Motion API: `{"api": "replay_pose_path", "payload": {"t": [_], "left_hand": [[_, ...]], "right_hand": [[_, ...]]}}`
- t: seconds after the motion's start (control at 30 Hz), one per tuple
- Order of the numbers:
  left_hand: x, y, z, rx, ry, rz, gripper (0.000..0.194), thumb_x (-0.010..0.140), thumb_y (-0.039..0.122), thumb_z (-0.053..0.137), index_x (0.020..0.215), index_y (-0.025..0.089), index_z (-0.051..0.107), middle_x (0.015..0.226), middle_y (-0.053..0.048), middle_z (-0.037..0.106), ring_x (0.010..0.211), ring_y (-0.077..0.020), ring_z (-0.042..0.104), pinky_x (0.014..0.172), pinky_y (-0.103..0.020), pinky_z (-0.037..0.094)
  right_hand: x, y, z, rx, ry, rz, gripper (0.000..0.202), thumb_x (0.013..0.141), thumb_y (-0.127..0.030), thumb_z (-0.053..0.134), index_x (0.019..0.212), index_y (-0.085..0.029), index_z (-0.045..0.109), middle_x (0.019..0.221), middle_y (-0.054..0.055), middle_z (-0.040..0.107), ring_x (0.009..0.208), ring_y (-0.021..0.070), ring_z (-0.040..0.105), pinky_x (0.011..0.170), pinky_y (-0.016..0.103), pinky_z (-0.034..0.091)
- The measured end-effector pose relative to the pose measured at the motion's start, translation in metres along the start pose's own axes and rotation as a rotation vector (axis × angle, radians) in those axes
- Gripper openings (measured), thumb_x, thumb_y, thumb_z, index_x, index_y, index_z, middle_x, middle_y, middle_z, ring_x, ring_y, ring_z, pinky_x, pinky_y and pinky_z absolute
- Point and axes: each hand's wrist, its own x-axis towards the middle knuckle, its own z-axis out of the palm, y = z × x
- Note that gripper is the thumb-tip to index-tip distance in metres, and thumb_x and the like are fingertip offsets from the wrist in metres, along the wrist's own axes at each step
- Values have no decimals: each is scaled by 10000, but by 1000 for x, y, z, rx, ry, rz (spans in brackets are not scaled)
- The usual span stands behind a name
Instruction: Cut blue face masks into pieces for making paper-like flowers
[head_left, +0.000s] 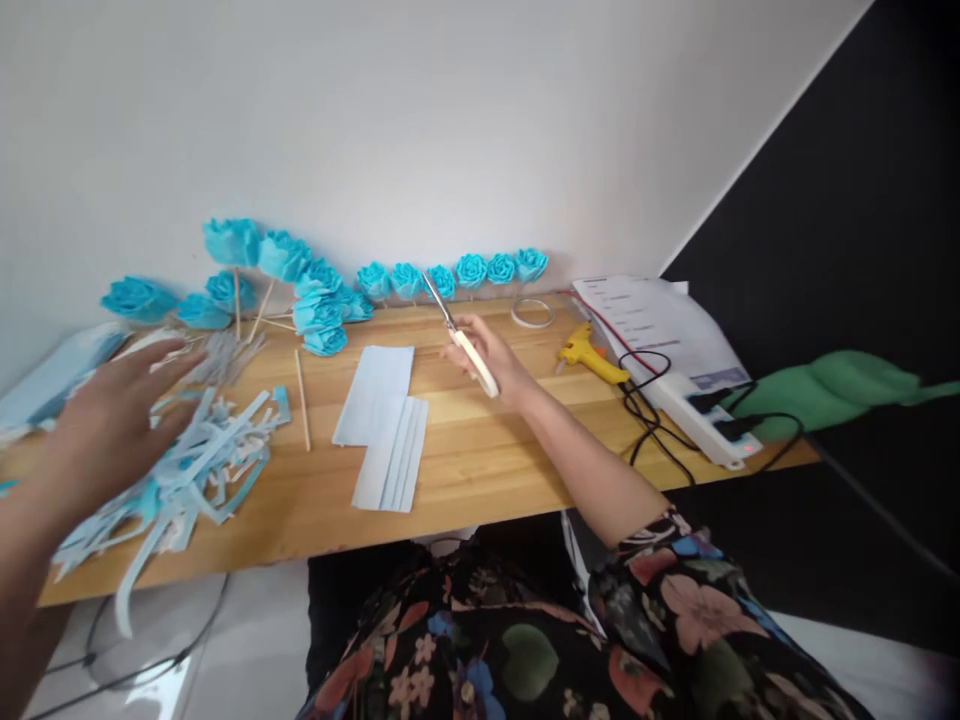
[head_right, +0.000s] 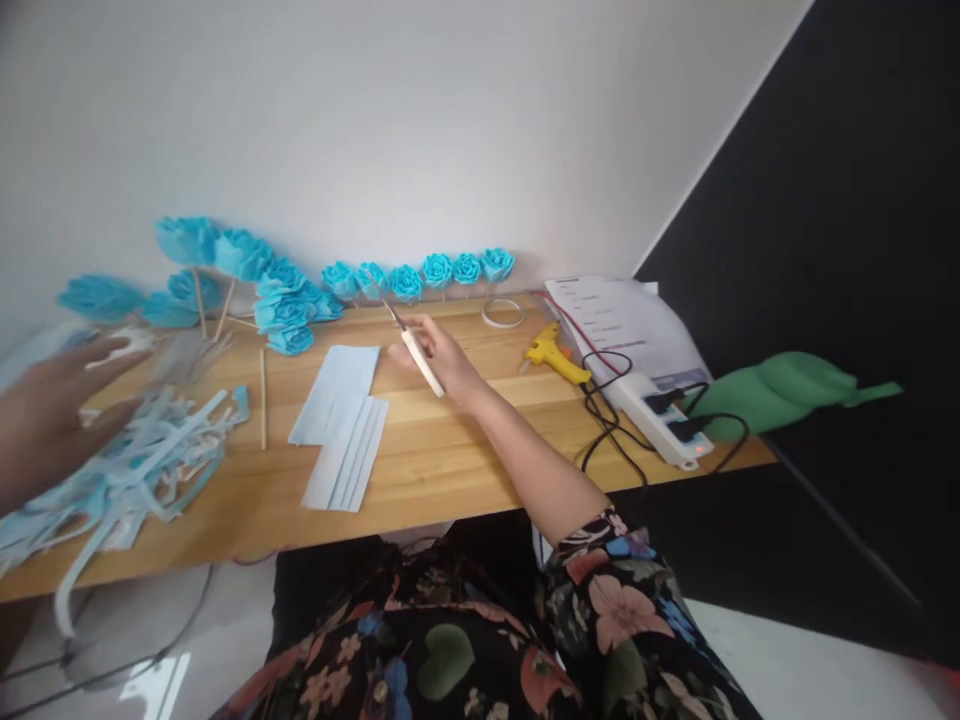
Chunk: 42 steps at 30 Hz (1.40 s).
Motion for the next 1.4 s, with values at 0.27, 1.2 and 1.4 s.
{"api": "replay_pose_path", "payload": {"t": [0.27, 1.2, 1.4], "left_hand": [[77, 172, 54, -1352, -181, -108, 626, 816, 440, 712, 1396, 285, 535, 1402, -88, 604, 1304, -305, 546, 1059, -448, 471], [90, 232, 75, -1728, -406, -428, 424, 875, 517, 539, 1080, 168, 665, 514, 0, 633, 332, -203, 568, 333, -322, 478], [92, 234, 73, -1760, -408, -473, 459, 869, 556, 536, 1044, 149, 655, 521, -2, 629, 326, -193, 553, 329, -327, 480]], "right_hand": [[-9, 3, 3, 568, -437, 151, 603, 871, -754, 457, 1073, -194, 548, 789, 42, 637, 625, 150, 548, 607, 345, 543], [-19, 4, 26, 438, -389, 80, 618, 825, -775, 522, 878, -161, 570, 679, 12, 573, 540, 128, 534, 503, 262, 429], [-21, 1, 29, 472, -381, 64, 583, 838, -735, 554, 1018, -181, 525, 697, 5, 589, 535, 132, 537, 492, 258, 429]]}}
